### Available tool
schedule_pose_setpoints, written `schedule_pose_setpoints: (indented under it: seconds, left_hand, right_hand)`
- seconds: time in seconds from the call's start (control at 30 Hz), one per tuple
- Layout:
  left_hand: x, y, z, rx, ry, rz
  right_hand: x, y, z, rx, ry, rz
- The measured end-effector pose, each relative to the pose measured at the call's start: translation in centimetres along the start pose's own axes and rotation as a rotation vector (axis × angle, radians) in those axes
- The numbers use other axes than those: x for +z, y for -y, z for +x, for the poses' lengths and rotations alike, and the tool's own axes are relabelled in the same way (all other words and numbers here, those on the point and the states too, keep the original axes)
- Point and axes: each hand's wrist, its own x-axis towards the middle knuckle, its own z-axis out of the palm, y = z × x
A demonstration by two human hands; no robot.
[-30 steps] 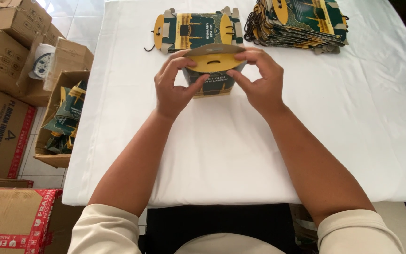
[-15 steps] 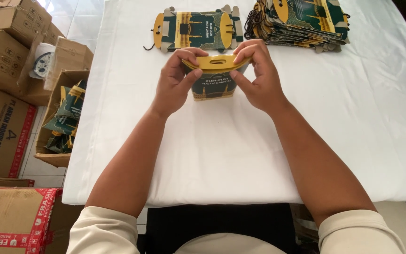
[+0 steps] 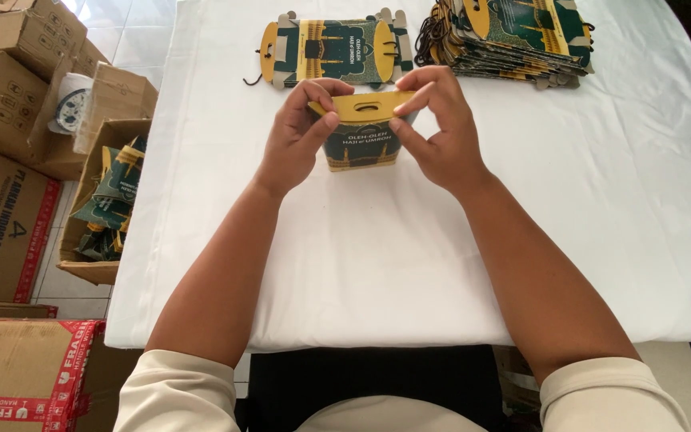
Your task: Folding and unfolding flat-packed paper boxes into their 3D shape on a white table.
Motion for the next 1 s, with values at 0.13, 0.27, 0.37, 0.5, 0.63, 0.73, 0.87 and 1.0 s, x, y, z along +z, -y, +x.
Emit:
schedule_pose_setpoints:
  seconds: [0.13, 0.27, 0.37, 0.5, 0.63, 0.73, 0.87, 1.0]
  left_hand:
    - [1.5, -1.0, 0.1, 0.056, -0.101, 0.301]
    - [2.2, -1.9, 0.1, 0.425, -0.290, 1.004]
    - [2.1, -2.7, 0.3, 0.568, -0.286, 1.338]
    - [2.1, -2.7, 0.1, 0.615, -0.160, 1.417]
    - [1.3, -2.3, 0.2, 0.610, -0.113, 1.382]
    - [0.9, -2.1, 0.2, 0.632, -0.150, 1.421]
    - [0.1, -2.0, 0.3, 0.668, -0.187, 1.421]
    - [-0.1, -1.6, 0.4, 0.681, -0.182, 1.369]
  right_hand:
    - [0.1, 0.5, 0.3, -0.218, -0.024, -0.194]
    - [0.3, 1.7, 0.4, -0.358, 0.011, -0.659]
    - [1.2, 1.7, 0.1, -0.303, 0.058, -0.827]
    - [2.2, 2.1, 0.0, -0.256, 0.179, -0.831]
    - [1.9, 1.5, -0.1, -0.286, 0.202, -0.870]
    - [1.3, 1.2, 0.2, -0.331, 0.165, -0.849]
    - [-0.7, 0.9, 0.3, -0.342, 0.083, -0.844]
    - [-1.6, 0.7, 0.4, -0.411, 0.033, -0.833]
